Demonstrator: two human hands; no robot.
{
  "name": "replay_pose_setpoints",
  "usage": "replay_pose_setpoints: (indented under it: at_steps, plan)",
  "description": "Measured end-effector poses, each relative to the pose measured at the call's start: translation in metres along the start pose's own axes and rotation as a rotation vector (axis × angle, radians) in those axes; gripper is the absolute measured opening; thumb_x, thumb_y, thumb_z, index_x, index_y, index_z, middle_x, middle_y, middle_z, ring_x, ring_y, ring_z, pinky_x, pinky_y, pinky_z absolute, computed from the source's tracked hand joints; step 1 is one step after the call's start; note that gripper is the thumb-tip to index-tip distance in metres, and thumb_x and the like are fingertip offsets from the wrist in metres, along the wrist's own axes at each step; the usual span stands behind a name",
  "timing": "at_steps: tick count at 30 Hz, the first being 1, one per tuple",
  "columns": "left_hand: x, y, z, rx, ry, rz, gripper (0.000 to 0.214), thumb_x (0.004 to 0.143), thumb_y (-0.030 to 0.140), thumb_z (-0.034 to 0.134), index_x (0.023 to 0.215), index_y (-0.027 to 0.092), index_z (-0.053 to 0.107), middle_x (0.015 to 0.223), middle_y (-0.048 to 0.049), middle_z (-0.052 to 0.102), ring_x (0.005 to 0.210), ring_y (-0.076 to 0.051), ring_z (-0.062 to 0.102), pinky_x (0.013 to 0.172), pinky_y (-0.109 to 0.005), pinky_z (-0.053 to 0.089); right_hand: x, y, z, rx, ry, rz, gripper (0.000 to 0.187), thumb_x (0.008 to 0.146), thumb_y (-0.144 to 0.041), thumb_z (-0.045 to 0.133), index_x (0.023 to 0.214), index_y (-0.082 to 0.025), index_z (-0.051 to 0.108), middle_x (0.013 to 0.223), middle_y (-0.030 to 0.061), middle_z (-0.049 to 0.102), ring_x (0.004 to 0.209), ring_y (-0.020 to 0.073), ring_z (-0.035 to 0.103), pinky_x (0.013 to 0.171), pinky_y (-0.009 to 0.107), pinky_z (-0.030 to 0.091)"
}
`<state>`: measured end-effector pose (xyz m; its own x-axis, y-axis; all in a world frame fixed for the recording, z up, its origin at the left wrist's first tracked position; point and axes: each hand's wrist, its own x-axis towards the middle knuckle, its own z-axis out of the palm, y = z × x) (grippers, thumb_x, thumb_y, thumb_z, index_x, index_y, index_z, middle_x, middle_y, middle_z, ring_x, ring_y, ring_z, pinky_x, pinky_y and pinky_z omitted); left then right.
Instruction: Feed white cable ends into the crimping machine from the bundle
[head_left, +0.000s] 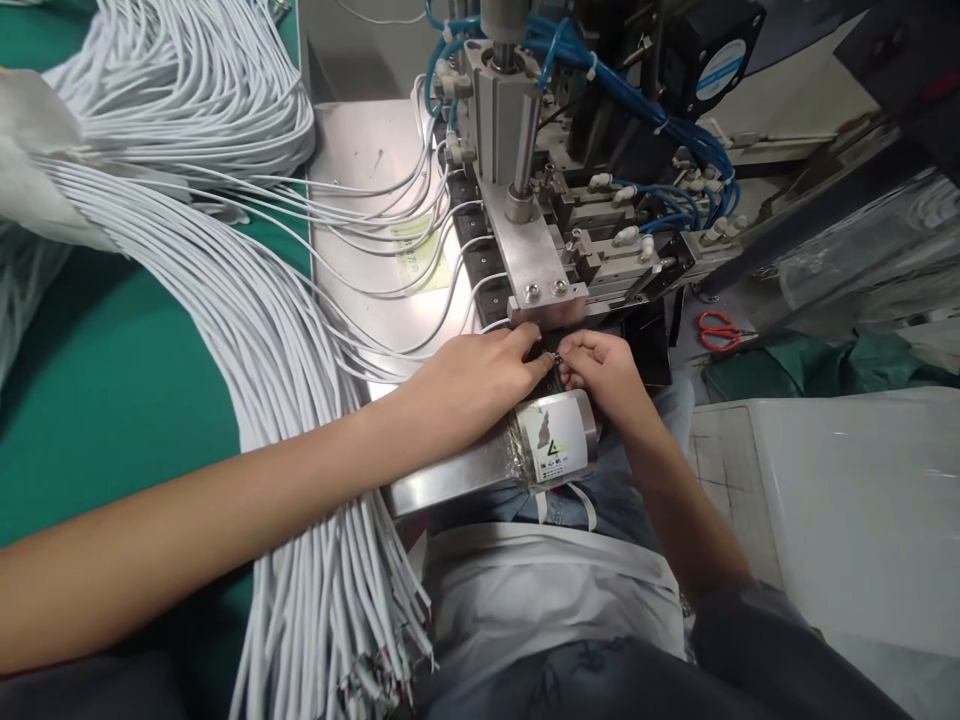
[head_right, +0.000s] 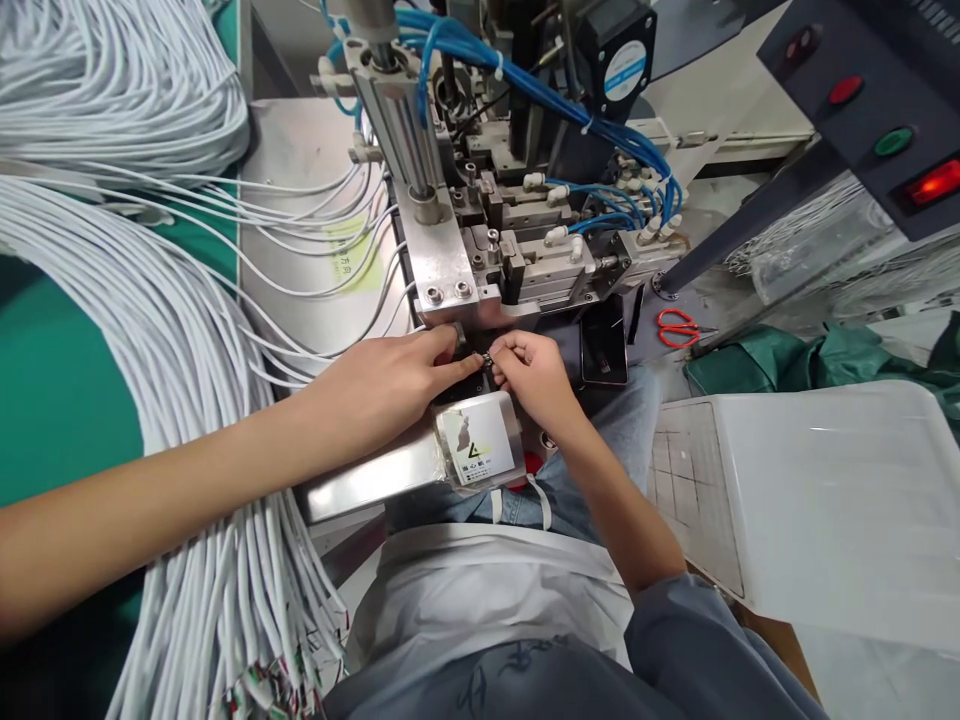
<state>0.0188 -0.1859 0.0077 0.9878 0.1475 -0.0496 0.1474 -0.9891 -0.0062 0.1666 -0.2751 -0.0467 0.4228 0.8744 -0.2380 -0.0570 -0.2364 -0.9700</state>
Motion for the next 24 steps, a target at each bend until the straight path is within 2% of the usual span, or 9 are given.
replay_pose_setpoints:
  at_steps: [4, 8, 12, 14, 16, 17, 19, 22, 24]
  plan:
    - [-0.002, 0.001, -0.004, 0.001, 0.013, -0.008, 0.027, 0.081, 0.011, 0.047, 0.101, 0.016, 0.065, 0.085, -0.0075, 0.059, 0.069, -0.018, 0.059, 0.053, -0.027, 0.040, 0.002, 0.006, -0.001, -0.016, -0.114, -0.022, 0.028, 0.075, -0.038, 0.054, 0.058, -0.020, 0.042, 0.047, -0.0080, 0.034, 0.042, 0.0053, 0.030, 0.041, 0.020, 0.024]
    - [-0.008, 0.003, -0.015, 0.030, -0.025, -0.061, 0.012, 0.073, 0.010, 0.053, 0.068, 0.015, 0.063, 0.070, -0.0056, 0.059, 0.063, -0.019, 0.057, 0.052, -0.028, 0.038, 0.007, 0.010, -0.005, -0.142, -0.088, -0.150, 0.026, 0.080, -0.034, 0.050, 0.060, -0.020, 0.042, 0.051, -0.0068, 0.033, 0.047, 0.0071, 0.031, 0.046, 0.022, 0.027]
    - [-0.012, 0.005, -0.020, 0.032, -0.045, -0.145, 0.013, 0.074, 0.009, 0.053, 0.067, 0.014, 0.062, 0.071, -0.0059, 0.060, 0.058, -0.016, 0.055, 0.052, -0.028, 0.035, -0.015, -0.002, -0.004, -0.347, 0.198, -0.316, 0.023, 0.084, -0.026, 0.045, 0.061, -0.019, 0.045, 0.056, -0.0046, 0.038, 0.052, 0.0093, 0.037, 0.051, 0.023, 0.032]
    - [-0.012, 0.008, -0.019, 0.053, -0.029, -0.205, 0.016, 0.076, 0.007, 0.049, 0.073, 0.013, 0.064, 0.076, -0.0077, 0.060, 0.060, -0.016, 0.056, 0.052, -0.027, 0.033, -0.045, -0.008, 0.005, -0.400, 0.375, -0.441, 0.023, 0.085, -0.024, 0.045, 0.063, -0.019, 0.049, 0.057, -0.0036, 0.043, 0.053, 0.0100, 0.041, 0.052, 0.024, 0.034]
    - [-0.011, 0.010, -0.016, 0.082, -0.008, -0.274, 0.020, 0.080, 0.005, 0.045, 0.082, 0.011, 0.064, 0.082, -0.0102, 0.060, 0.064, -0.018, 0.058, 0.051, -0.027, 0.031, -0.078, -0.010, 0.021, -0.425, 0.432, -0.566, 0.019, 0.085, -0.019, 0.048, 0.067, -0.019, 0.054, 0.057, -0.0028, 0.050, 0.053, 0.0104, 0.045, 0.052, 0.024, 0.035]
    - [-0.010, 0.011, -0.013, 0.079, -0.004, -0.303, 0.023, 0.082, 0.005, 0.042, 0.086, 0.010, 0.064, 0.083, -0.0113, 0.060, 0.067, -0.018, 0.058, 0.052, -0.027, 0.030, -0.093, -0.008, 0.031, -0.440, 0.361, -0.611, 0.016, 0.083, -0.016, 0.050, 0.069, -0.019, 0.057, 0.058, -0.0025, 0.053, 0.052, 0.0103, 0.047, 0.053, 0.024, 0.036]
    - [-0.010, 0.011, -0.007, 0.070, 0.001, -0.329, 0.028, 0.085, 0.003, 0.038, 0.091, 0.009, 0.064, 0.085, -0.0121, 0.060, 0.070, -0.017, 0.058, 0.054, -0.026, 0.030, -0.115, 0.000, 0.054, -0.437, -0.002, -0.603, 0.012, 0.081, -0.015, 0.055, 0.071, -0.019, 0.061, 0.057, -0.0026, 0.057, 0.051, 0.0103, 0.050, 0.053, 0.023, 0.039]
    - [-0.011, 0.010, -0.003, 0.065, 0.006, -0.335, 0.031, 0.085, 0.000, 0.035, 0.092, 0.010, 0.064, 0.086, -0.0116, 0.060, 0.072, -0.016, 0.056, 0.057, -0.026, 0.029, -0.128, 0.019, 0.089, -0.380, -0.465, -0.270, 0.016, 0.085, -0.022, 0.052, 0.074, -0.018, 0.062, 0.057, -0.0024, 0.058, 0.050, 0.0097, 0.050, 0.050, 0.021, 0.038]
    - [-0.012, 0.010, -0.003, 0.068, 0.016, -0.338, 0.034, 0.085, -0.001, 0.033, 0.091, 0.011, 0.064, 0.085, -0.0112, 0.061, 0.074, -0.016, 0.056, 0.057, -0.026, 0.029, -0.129, 0.029, 0.104, -0.343, -0.570, -0.106, 0.022, 0.087, -0.025, 0.048, 0.070, -0.017, 0.059, 0.055, -0.0026, 0.055, 0.049, 0.0093, 0.049, 0.048, 0.020, 0.036]
